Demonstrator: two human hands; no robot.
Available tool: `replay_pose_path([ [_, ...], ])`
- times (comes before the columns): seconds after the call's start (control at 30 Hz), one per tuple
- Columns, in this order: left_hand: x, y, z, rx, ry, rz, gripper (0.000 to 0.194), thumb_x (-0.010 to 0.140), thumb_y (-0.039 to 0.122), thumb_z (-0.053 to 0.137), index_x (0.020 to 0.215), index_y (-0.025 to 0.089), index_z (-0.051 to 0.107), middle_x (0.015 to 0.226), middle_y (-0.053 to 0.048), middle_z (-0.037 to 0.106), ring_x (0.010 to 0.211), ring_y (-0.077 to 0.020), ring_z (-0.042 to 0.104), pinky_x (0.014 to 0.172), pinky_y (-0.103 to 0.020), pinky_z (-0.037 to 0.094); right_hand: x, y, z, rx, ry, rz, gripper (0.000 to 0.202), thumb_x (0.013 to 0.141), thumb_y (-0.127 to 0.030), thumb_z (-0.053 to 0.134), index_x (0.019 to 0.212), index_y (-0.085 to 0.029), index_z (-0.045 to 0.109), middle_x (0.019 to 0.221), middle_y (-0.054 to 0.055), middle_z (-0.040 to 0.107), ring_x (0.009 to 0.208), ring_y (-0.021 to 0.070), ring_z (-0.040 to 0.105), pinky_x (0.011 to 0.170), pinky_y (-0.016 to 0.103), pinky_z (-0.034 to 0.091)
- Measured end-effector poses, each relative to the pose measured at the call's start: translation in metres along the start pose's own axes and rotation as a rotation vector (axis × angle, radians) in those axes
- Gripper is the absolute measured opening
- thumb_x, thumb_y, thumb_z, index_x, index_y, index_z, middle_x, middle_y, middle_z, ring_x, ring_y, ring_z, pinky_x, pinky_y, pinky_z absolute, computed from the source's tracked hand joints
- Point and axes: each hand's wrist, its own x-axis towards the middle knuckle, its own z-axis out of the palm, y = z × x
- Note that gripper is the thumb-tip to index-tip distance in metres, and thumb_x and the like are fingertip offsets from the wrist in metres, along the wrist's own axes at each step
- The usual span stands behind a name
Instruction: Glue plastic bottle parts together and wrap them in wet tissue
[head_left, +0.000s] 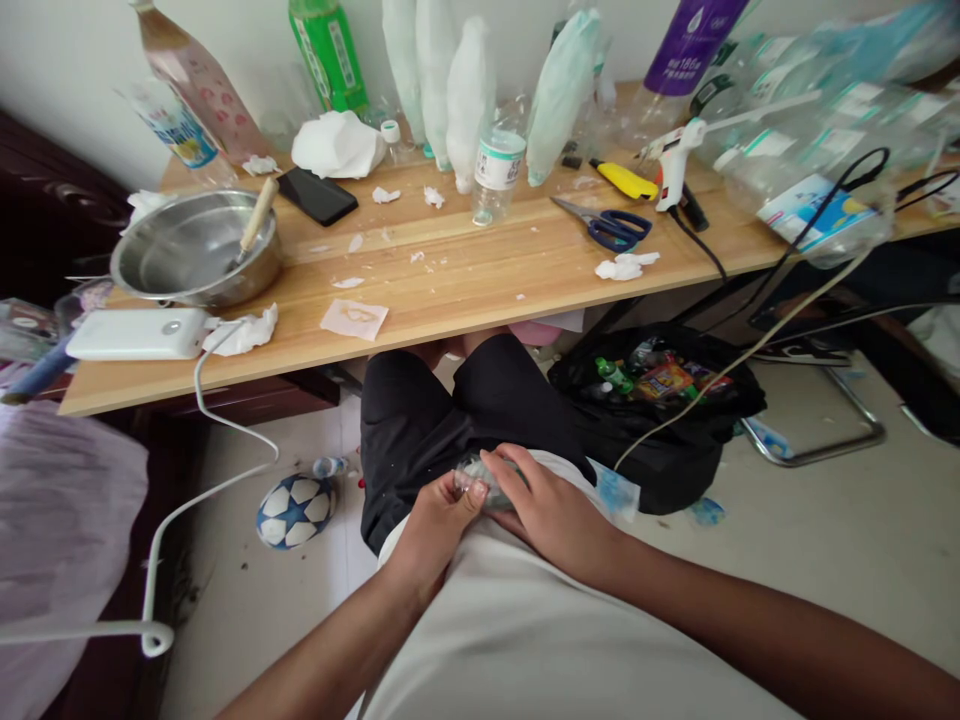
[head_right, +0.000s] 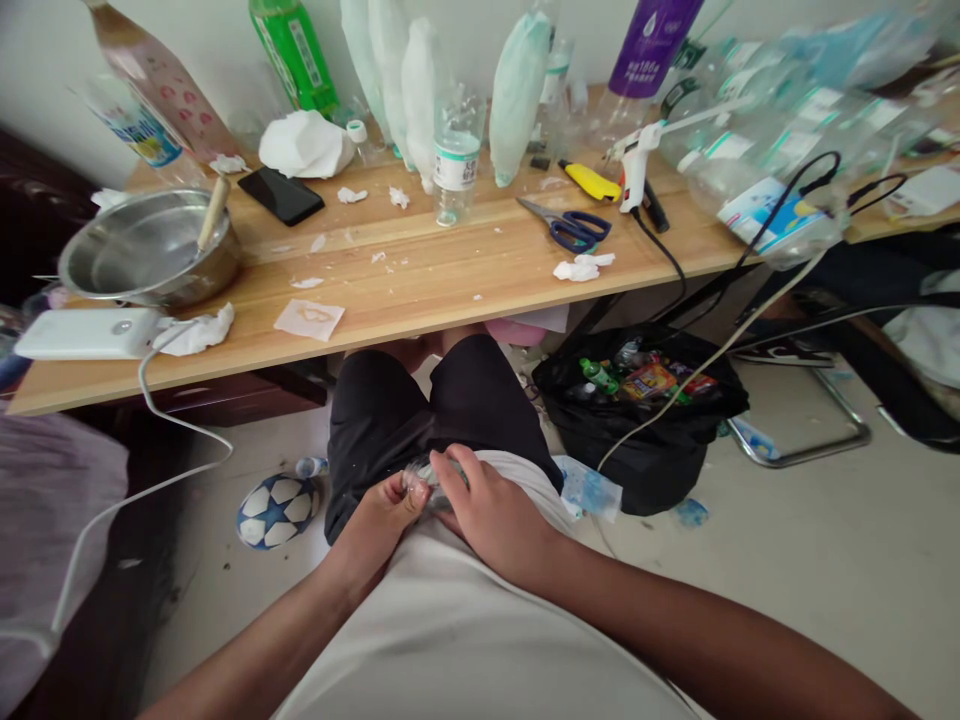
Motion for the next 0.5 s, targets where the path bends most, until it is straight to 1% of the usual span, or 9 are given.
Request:
replay_pose_path([
  [0.1,0.001,0.004,-0.005,0.143,-0.024,0.065,0.034,0.072,0.047,0.083,0.080,0.018,0.068,0.078,0.002,0.067,0.071,-0.0144,0.056,0.071,-0.026,0.044,-0.001,-0.001,0.001,-0.012,0.019,0.001,0.052,0.097,-0.030,0.058,0.143,-0.009,0.047,0.136,0.026,0.057,0.109,0.0346,0.070,0.081,0.046,0.064],
  [0.13,0.001,0.006,-0.006,0.193,-0.035,0.069,0.033,0.071,0.046,0.084,0.080,0.018,0.068,0.078,0.001,0.067,0.072,-0.0149,0.056,0.071,-0.026,0.044,-0.002,-0.001,0.001,-0.023,0.025,-0.006,0.052,0.097,-0.030,0.058,0.143,-0.008,0.047,0.135,0.026,0.058,0.109,0.0350,0.070,0.081,0.046,0.064],
  [0.2,0.000,0.009,-0.007,0.247,-0.043,0.031,0.033,0.068,0.044,0.087,0.075,0.017,0.069,0.075,0.000,0.068,0.071,-0.0150,0.057,0.069,-0.026,0.043,-0.003,-0.002,0.001,-0.047,0.030,-0.023,0.051,0.097,-0.028,0.058,0.142,-0.007,0.049,0.135,0.026,0.058,0.108,0.0350,0.070,0.080,0.045,0.064],
  [0.27,-0.002,0.012,-0.006,0.211,-0.028,-0.037,0.034,0.064,0.042,0.089,0.072,0.016,0.069,0.071,-0.001,0.068,0.066,-0.0144,0.057,0.066,-0.026,0.043,-0.003,-0.003,0.000,-0.065,0.027,-0.031,0.048,0.097,-0.025,0.057,0.142,-0.007,0.050,0.134,0.026,0.059,0.106,0.0343,0.071,0.078,0.045,0.065],
  [0.37,-0.003,0.012,-0.005,0.090,0.015,-0.125,0.037,0.057,0.039,0.093,0.070,0.016,0.068,0.068,-0.001,0.069,0.061,-0.0144,0.060,0.064,-0.028,0.044,-0.003,-0.003,-0.002,-0.076,0.015,-0.029,0.047,0.097,-0.023,0.055,0.141,-0.008,0.050,0.133,0.025,0.060,0.102,0.0336,0.072,0.074,0.044,0.065],
  [0.5,0.000,0.011,-0.003,0.016,0.039,-0.166,0.041,0.051,0.037,0.097,0.068,0.015,0.066,0.065,-0.002,0.070,0.060,-0.0153,0.062,0.063,-0.028,0.046,-0.003,-0.003,-0.003,-0.067,0.018,-0.020,0.048,0.096,-0.024,0.058,0.141,-0.008,0.051,0.133,0.026,0.059,0.103,0.0344,0.072,0.077,0.045,0.065],
])
